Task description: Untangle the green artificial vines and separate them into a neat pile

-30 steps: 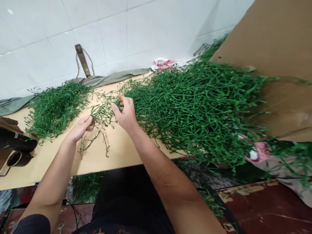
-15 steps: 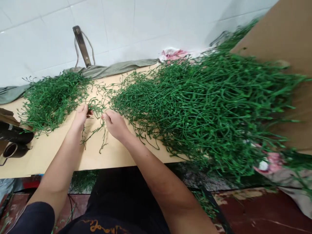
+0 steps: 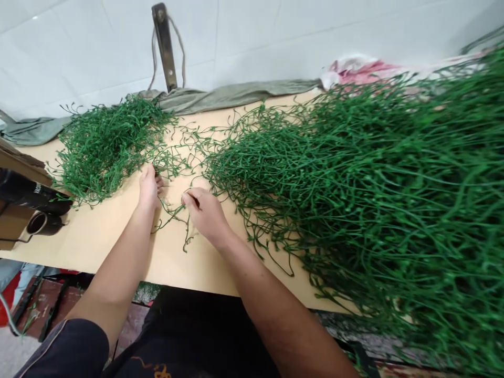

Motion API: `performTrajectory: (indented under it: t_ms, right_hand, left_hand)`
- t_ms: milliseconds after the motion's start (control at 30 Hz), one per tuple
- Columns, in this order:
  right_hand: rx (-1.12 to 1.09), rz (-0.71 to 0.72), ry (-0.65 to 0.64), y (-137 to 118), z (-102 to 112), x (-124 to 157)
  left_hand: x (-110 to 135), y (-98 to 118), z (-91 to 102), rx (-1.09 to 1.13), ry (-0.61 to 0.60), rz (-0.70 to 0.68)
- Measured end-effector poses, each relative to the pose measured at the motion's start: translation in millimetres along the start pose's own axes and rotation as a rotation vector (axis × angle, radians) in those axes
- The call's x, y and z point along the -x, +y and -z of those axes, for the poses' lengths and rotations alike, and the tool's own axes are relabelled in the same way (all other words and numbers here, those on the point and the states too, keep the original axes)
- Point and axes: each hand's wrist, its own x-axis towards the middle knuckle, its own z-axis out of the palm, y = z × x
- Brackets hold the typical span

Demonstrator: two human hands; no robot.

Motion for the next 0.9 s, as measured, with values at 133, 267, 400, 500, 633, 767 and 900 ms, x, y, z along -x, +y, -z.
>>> performTrajectory:
  t_ms: [133,267,400,500,633,767,900]
  right_hand:
    - [-0.022,-0.003,0.141,5.9,-1.6,-2.8]
    - [-0.063,-0.129,0.308,15.2,2.4,-9.0]
    - [-0.040,-0.189,0.355,19.2,7.9,-16.7]
    - [-0.011,-0.177,0.259,18.3,9.1,-22.4]
    - [0.018,-0.107,0.093,15.0,7.6,-24.5]
    - [0.034,-0.121,0.023,9.6,8.8,-19.0]
    - [0.049,-0.057,-0.129,-4.3,5.5,-2.1]
  left_hand:
    - [-0.5,-3.6,-3.9,-0.113,0.020,-0.074]
    - [3.5,-1.3,-3.2,-0.110,-0.075,-0.057]
    - [6.4,3.8,1.3,-0.079,-0.139,-0.007]
    - [6.0,5.3,4.0,-0.068,-0.173,0.006]
    - [3.8,5.8,5.0,-0.070,-0.171,0.024]
    - [0.6,3.1,3.7,-0.072,-0.123,0.025]
    - [-3.8,-3.9,0.7,-0.092,-0.098,-0.048]
